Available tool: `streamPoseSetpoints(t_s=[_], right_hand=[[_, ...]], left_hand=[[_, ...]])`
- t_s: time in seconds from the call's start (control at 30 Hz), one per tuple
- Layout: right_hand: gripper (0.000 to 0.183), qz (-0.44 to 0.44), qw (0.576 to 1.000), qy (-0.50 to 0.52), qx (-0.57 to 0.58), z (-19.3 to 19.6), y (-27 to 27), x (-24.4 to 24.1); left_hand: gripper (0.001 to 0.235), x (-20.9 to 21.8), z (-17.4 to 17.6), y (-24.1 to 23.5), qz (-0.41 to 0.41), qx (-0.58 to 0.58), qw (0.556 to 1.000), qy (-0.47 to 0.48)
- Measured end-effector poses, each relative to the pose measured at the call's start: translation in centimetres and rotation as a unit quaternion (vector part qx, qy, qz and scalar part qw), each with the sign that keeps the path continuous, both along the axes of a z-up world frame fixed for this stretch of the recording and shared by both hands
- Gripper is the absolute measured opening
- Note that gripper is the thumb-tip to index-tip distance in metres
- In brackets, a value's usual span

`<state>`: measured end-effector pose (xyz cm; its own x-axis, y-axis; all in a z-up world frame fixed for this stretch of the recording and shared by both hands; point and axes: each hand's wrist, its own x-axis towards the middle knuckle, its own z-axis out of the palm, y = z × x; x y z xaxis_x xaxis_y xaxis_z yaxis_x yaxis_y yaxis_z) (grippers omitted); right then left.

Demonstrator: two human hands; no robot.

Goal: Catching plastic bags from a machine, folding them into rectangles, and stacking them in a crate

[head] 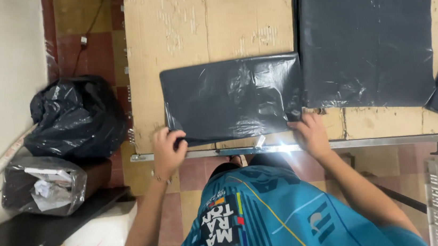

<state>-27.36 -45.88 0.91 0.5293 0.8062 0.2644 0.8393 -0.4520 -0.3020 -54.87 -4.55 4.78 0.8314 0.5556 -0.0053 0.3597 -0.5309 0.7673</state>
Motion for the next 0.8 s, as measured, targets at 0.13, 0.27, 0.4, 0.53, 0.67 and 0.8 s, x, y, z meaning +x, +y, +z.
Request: streamPoseSetpoints(t_s=[0.13,0.27,0.4,0.53,0.67,0.8], right_hand=[[0.028,-0.071,0.995,-0.06,-0.035,3.4,1.4,-3.5],[0.03,0.017,0.995,-0.095,-0.02,4.9,10.9,-6.7],[0.044,0.132,0.987,-0.076,0.054,2.1,15.2,-11.1],[0.062,0.179,0.971,0.099,0.123,1.6,12.4,-11.4],[0.06,0.068,0.791,0.556,0.247,-0.5,6.4,-9.6],[0.024,-0.399,0.473,0.727,0.298,-0.1,7.2,-9.6]], left_hand=[[0.035,-0.6,2.0,-2.2,-0.03,0.449,0.892,-0.034],[0.025,0.1,-5.5,0.3,-0.198,0.521,0.827,-0.069],[0.021,2.0,-0.9,-3.5,-0.363,0.459,0.811,0.005],[0.029,9.4,4.3,-5.1,-0.5,0.071,0.85,0.147],[0.034,17.4,-12.9,4.2,-0.287,-0.508,0.79,0.188],[0.098,19.2,-7.1,5.0,-0.323,-0.43,0.814,0.217]])
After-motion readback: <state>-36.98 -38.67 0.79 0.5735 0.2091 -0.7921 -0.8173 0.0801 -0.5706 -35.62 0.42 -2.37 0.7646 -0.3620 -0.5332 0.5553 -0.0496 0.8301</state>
